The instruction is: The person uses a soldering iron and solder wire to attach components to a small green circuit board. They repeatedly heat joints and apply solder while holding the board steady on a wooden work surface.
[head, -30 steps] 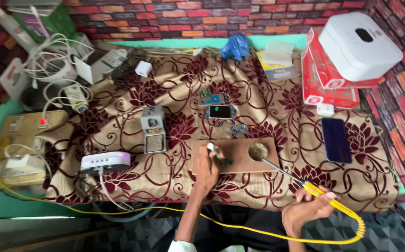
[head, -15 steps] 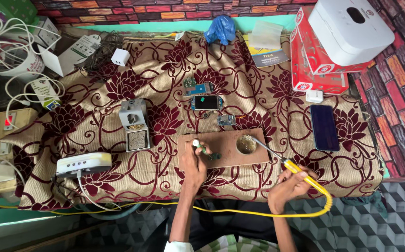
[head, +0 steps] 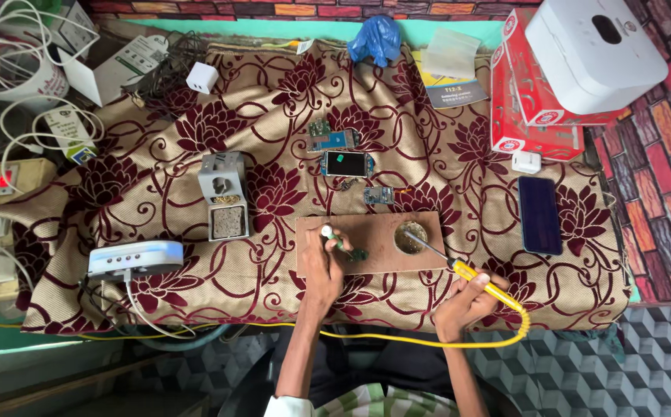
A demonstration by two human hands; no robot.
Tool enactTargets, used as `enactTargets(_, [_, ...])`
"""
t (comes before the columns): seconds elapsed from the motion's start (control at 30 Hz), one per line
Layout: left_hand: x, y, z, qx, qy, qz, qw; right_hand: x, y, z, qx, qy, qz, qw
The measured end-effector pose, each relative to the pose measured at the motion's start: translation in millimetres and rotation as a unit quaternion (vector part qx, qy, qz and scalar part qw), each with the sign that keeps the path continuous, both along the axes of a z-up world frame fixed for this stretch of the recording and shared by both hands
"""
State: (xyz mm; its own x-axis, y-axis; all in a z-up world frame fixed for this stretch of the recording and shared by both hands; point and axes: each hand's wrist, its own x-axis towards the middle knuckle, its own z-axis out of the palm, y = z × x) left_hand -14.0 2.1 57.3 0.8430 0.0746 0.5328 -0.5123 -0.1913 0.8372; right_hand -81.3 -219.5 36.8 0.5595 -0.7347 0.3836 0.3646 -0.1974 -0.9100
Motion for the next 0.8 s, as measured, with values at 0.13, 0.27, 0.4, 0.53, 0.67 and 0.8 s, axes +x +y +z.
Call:
enactTargets(0.13, [0.0, -0.8, 3.8, -0.001, 0.004, 0.001, 1.000, -3.5, -1.1, -1.4, 0.042, -0.004, 0.002, 0.999])
enactTargets(0.27, [-4.6, -1.6, 8.9, -0.023, -0.006, -0.010, 1.000, -13.0, -5.9, 1.0, 0.124, -0.116, -0.017, 0.985])
enactTargets(0.4, [-3.0, -0.6, 21.1, -0.018, -0.001, -0.006, 1.000, -24.2, -16.0, 7.7, 0.248, -0.140, -0.012, 0.958])
enactTargets(0.53, [-7.3, -2.9, 16.6, 0.003, 0.058, 0.009, 0.998, -31.7, -19.0, -9.2, 0.309, -0.097, 0.045, 0.945])
enactTargets(0.67, [-7.9, 0.8, 10.9, -0.004, -0.028, 0.004, 1.000, -11.7, -2.3, -38.6, 0.334, -0.098, 0.040, 0.936])
enactTargets(0.8, [-9.1, -1.2, 0.6, -0.015, 0.049, 0.013, 0.999, 5.1, 12.5, -58.4, 0.267, -0.120, 0.064, 0.954])
